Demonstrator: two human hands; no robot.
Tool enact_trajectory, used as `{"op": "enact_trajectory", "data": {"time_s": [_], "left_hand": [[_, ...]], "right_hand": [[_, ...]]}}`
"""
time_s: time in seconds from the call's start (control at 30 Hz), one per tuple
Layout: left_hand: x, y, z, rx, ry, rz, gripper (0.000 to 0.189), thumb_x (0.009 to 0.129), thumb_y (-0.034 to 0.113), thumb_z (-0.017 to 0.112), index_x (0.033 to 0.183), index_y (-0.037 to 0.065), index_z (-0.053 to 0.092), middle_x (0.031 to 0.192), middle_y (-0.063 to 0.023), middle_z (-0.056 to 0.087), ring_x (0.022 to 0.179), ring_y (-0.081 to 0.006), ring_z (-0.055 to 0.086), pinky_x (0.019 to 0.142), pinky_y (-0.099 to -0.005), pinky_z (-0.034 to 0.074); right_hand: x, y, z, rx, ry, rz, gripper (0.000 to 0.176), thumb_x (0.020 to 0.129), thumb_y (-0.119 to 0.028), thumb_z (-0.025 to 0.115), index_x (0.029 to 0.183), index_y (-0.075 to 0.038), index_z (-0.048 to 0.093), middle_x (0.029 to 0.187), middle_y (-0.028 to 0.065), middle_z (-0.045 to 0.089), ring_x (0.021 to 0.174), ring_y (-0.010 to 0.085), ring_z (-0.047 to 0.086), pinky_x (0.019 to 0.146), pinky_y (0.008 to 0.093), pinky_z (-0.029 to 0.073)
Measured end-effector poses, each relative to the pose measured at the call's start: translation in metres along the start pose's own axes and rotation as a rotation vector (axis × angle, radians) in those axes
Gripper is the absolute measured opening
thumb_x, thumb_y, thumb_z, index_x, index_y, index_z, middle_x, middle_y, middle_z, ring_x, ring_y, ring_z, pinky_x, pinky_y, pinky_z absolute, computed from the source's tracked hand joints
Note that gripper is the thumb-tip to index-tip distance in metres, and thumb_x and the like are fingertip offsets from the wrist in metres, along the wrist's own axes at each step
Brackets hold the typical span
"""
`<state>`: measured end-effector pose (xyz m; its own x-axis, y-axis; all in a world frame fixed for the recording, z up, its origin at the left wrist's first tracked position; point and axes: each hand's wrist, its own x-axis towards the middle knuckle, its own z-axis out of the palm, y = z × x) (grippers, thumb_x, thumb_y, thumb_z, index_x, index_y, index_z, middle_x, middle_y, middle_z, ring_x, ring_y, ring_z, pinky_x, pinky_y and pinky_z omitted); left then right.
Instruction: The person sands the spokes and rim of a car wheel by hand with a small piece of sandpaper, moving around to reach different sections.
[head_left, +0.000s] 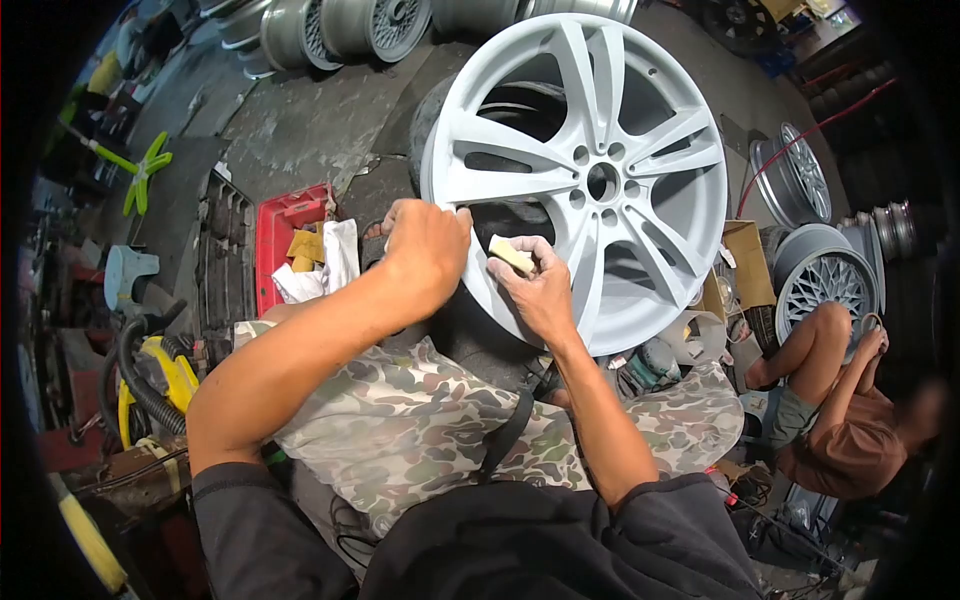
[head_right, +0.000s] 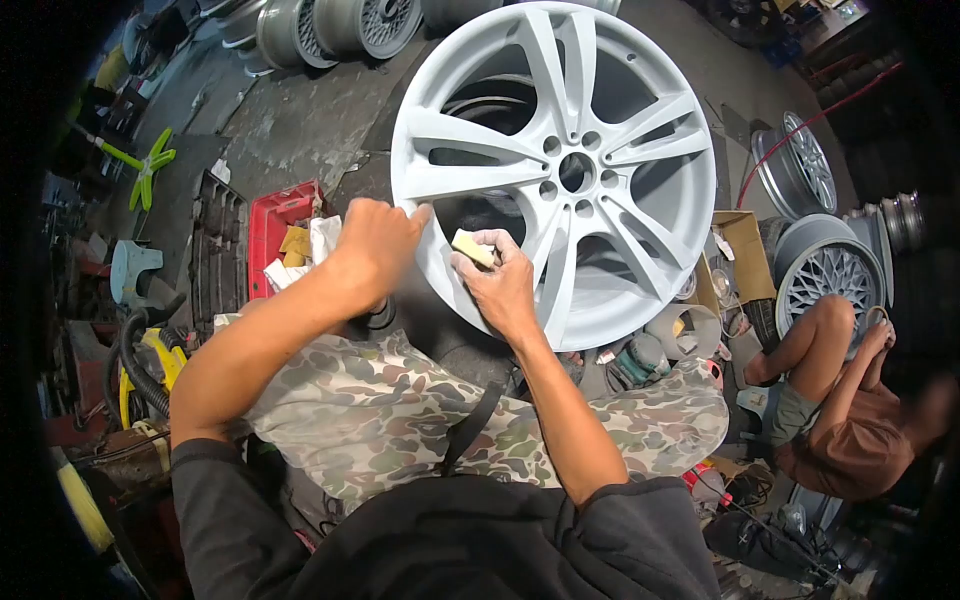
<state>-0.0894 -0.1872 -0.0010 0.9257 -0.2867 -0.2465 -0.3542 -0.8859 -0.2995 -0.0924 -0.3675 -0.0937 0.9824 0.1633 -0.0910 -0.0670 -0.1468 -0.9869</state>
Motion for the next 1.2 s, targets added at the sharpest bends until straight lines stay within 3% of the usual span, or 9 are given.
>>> {"op": "enact_trajectory", "data": {"time_s": [0.1, 0.17, 0.27, 0.37, 0.47, 0.53, 0.87, 1.0, 1.2], "left_hand": [[-0.003, 0.009, -0.013, 0.043, -0.093, 0.01, 0.048, 0.087, 0.019, 0.068, 0.132, 0.004, 0.063, 0.082, -0.0069, 0.077, 0.076, -0.0265, 0.077, 0.064, -0.0436, 0.058], [-0.002, 0.008, -0.008, -0.141, -0.174, 0.157, 0.053, 0.086, 0.018, 0.066, 0.136, 0.002, 0.061, 0.086, -0.012, 0.078, 0.082, -0.029, 0.078, 0.071, -0.0473, 0.06], [0.0, -0.016, -0.019, -0.291, -0.179, 0.146, 0.046, 0.084, 0.015, 0.065, 0.13, 0.01, 0.07, 0.095, -0.02, 0.077, 0.089, -0.0356, 0.077, 0.081, -0.0479, 0.06], [-0.005, -0.056, -0.031, -0.576, -0.056, 0.095, 0.038, 0.088, 0.018, 0.059, 0.121, 0.011, 0.076, 0.095, -0.0242, 0.076, 0.091, -0.0386, 0.075, 0.091, -0.0472, 0.057], [-0.015, -0.096, -0.047, -0.838, -0.019, 0.112, 0.036, 0.089, 0.015, 0.055, 0.117, 0.005, 0.076, 0.086, -0.0209, 0.075, 0.083, -0.032, 0.076, 0.085, -0.0431, 0.058], [-0.025, -0.11, -0.049, -0.99, 0.074, -0.092, 0.037, 0.088, 0.008, 0.052, 0.116, 0.0, 0.074, 0.079, -0.018, 0.073, 0.076, -0.0236, 0.074, 0.078, -0.038, 0.058], [-0.024, -0.114, -0.053, -1.05, 0.112, -0.084, 0.037, 0.089, 0.008, 0.052, 0.118, -0.002, 0.073, 0.077, -0.0156, 0.072, 0.067, -0.0197, 0.069, 0.07, -0.0359, 0.056], [-0.021, -0.113, -0.049, -1.022, 0.112, -0.093, 0.036, 0.089, 0.007, 0.052, 0.118, -0.001, 0.073, 0.076, -0.0154, 0.071, 0.065, -0.0198, 0.067, 0.069, -0.0363, 0.055], [-0.02, -0.111, -0.045, -0.964, 0.097, -0.108, 0.036, 0.089, 0.008, 0.054, 0.117, 0.0, 0.073, 0.078, -0.0163, 0.071, 0.068, -0.0202, 0.068, 0.07, -0.0369, 0.055]], "right_hand": [[0.0, -0.006, 0.002, -0.086, 0.041, 0.062, 0.021, 0.091, -0.015, 0.077, 0.102, 0.001, 0.071, 0.11, 0.0147, 0.071, 0.09, 0.0143, 0.068, 0.076, 0.0301, 0.053], [0.002, 0.002, 0.006, -0.271, 0.194, -0.35, 0.019, 0.091, -0.013, 0.075, 0.101, 0.003, 0.072, 0.101, 0.0135, 0.068, 0.086, 0.0219, 0.067, 0.078, 0.0347, 0.053], [0.005, -0.005, 0.011, -0.569, 0.338, -0.58, 0.018, 0.089, -0.01, 0.074, 0.101, 0.003, 0.074, 0.091, 0.0128, 0.063, 0.083, 0.0293, 0.065, 0.079, 0.0392, 0.052], [0.009, -0.018, 0.022, -0.325, 0.198, -0.363, 0.018, 0.087, -0.007, 0.073, 0.103, 0.003, 0.075, 0.088, 0.0143, 0.061, 0.08, 0.0307, 0.064, 0.075, 0.0407, 0.051], [0.023, -0.011, 0.042, -0.344, 0.239, -0.443, 0.02, 0.086, -0.004, 0.072, 0.104, 0.005, 0.075, 0.085, 0.0155, 0.062, 0.076, 0.0288, 0.064, 0.071, 0.0385, 0.05], [0.028, -0.01, 0.054, -0.348, 0.264, -0.527, 0.019, 0.09, -0.006, 0.071, 0.104, 0.006, 0.074, 0.082, 0.0141, 0.061, 0.072, 0.0239, 0.061, 0.067, 0.0361, 0.047], [0.019, -0.032, 0.045, 0.126, -0.077, -0.048, 0.033, 0.106, -0.025, 0.064, 0.106, 0.008, 0.07, 0.085, 0.0049, 0.057, 0.078, 0.0135, 0.05, 0.073, 0.0337, 0.043], [0.009, -0.055, 0.032, -0.088, 0.005, -0.277, 0.023, 0.103, -0.015, 0.064, 0.111, 0.005, 0.072, 0.09, 0.0122, 0.063, 0.082, 0.019, 0.058, 0.076, 0.0326, 0.046], [0.014, -0.017, 0.036, -0.33, 0.195, -0.323, 0.021, 0.094, -0.007, 0.068, 0.11, 0.002, 0.077, 0.089, 0.0172, 0.069, 0.081, 0.0285, 0.067, 0.078, 0.0374, 0.051]]}}
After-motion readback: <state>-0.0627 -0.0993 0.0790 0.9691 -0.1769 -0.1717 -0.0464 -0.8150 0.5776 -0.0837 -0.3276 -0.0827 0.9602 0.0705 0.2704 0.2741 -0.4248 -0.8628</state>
